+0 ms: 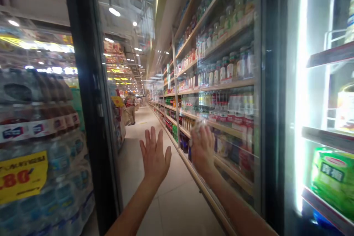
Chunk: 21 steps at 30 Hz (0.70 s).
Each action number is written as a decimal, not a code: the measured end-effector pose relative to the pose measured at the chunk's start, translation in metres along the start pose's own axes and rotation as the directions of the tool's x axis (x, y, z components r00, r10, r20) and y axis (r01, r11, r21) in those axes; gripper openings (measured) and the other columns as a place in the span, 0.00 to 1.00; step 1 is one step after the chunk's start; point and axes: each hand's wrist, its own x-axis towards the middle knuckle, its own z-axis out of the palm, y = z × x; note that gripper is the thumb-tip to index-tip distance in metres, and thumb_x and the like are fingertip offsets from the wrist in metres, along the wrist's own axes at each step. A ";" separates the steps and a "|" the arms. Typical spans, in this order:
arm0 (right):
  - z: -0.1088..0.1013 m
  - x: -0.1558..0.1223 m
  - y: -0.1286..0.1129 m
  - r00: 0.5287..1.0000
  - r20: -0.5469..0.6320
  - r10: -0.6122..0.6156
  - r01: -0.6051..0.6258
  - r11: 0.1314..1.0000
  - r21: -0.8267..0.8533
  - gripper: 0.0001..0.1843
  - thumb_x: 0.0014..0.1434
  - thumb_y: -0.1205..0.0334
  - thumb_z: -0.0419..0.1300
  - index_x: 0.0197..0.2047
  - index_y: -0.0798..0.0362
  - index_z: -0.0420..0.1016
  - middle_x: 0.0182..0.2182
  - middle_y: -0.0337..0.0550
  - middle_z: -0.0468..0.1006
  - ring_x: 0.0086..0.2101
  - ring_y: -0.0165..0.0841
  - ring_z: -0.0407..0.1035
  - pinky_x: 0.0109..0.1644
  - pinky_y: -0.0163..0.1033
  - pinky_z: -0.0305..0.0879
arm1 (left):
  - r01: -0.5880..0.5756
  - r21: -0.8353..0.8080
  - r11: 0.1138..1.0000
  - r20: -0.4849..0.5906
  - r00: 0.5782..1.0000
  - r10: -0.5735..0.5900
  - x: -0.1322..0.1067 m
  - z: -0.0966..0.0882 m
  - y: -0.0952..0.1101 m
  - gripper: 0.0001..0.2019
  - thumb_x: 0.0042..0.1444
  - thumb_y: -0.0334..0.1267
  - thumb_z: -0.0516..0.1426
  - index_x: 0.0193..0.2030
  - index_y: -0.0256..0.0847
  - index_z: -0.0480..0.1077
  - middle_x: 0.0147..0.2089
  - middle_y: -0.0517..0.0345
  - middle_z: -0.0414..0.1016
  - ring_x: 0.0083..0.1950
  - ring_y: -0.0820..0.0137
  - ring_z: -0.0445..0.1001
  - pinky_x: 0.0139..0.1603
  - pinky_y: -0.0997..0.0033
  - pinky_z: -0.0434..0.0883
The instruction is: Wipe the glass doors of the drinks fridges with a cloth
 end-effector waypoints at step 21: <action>0.000 0.037 0.048 0.955 -0.122 0.272 -0.292 0.935 -0.204 0.26 0.61 0.67 0.46 0.63 0.51 0.57 0.59 0.57 0.61 0.61 0.45 0.50 0.59 0.58 0.49 | 0.002 -0.057 0.998 -0.069 0.998 -0.006 -0.018 0.003 0.012 0.34 0.58 0.32 0.50 0.68 0.43 0.39 0.70 0.42 0.43 0.70 0.56 0.39 0.64 0.42 0.49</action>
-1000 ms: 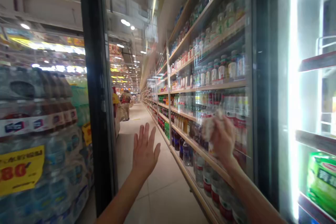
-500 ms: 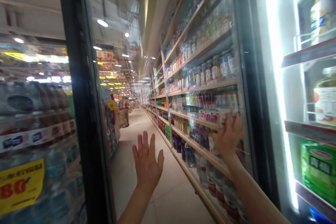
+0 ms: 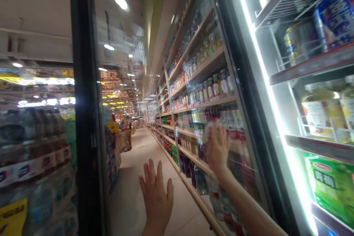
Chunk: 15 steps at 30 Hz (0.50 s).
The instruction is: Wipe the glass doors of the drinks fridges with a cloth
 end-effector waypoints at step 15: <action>-0.005 0.019 -0.035 0.933 0.019 -0.359 0.349 0.917 0.194 0.28 0.60 0.69 0.47 0.62 0.42 0.57 0.59 0.46 0.63 0.61 0.39 0.51 0.63 0.56 0.42 | -0.072 -0.021 0.997 -0.043 0.997 0.071 -0.007 -0.011 0.019 0.35 0.55 0.26 0.51 0.68 0.42 0.42 0.71 0.49 0.40 0.71 0.61 0.37 0.69 0.51 0.38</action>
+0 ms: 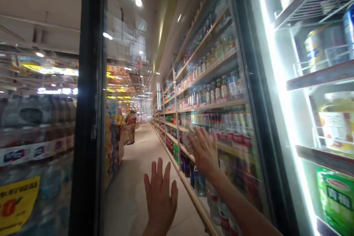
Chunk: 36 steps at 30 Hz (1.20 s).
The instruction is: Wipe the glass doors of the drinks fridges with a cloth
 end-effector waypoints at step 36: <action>-0.006 -0.042 0.026 0.989 -0.034 0.146 -0.147 0.988 -0.046 0.26 0.61 0.65 0.46 0.63 0.50 0.56 0.61 0.53 0.59 0.62 0.43 0.50 0.62 0.57 0.48 | 0.179 0.088 0.980 -0.219 0.963 -0.156 0.129 -0.002 -0.054 0.21 0.61 0.35 0.45 0.60 0.35 0.60 0.66 0.41 0.55 0.70 0.57 0.43 0.65 0.48 0.50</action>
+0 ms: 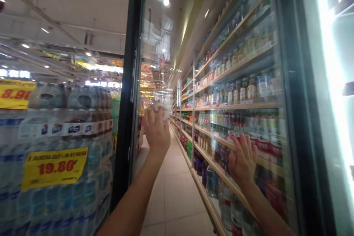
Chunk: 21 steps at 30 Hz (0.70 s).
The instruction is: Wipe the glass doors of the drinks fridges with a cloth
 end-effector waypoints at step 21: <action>-0.003 -0.005 -0.008 0.998 0.028 0.047 -0.047 0.999 -0.006 0.25 0.61 0.62 0.46 0.62 0.53 0.58 0.61 0.56 0.59 0.62 0.44 0.49 0.62 0.57 0.46 | -0.496 -0.239 0.835 0.191 0.819 0.541 -0.103 -0.023 0.025 0.20 0.58 0.31 0.50 0.57 0.45 0.64 0.67 0.58 0.55 0.70 0.65 0.41 0.68 0.59 0.45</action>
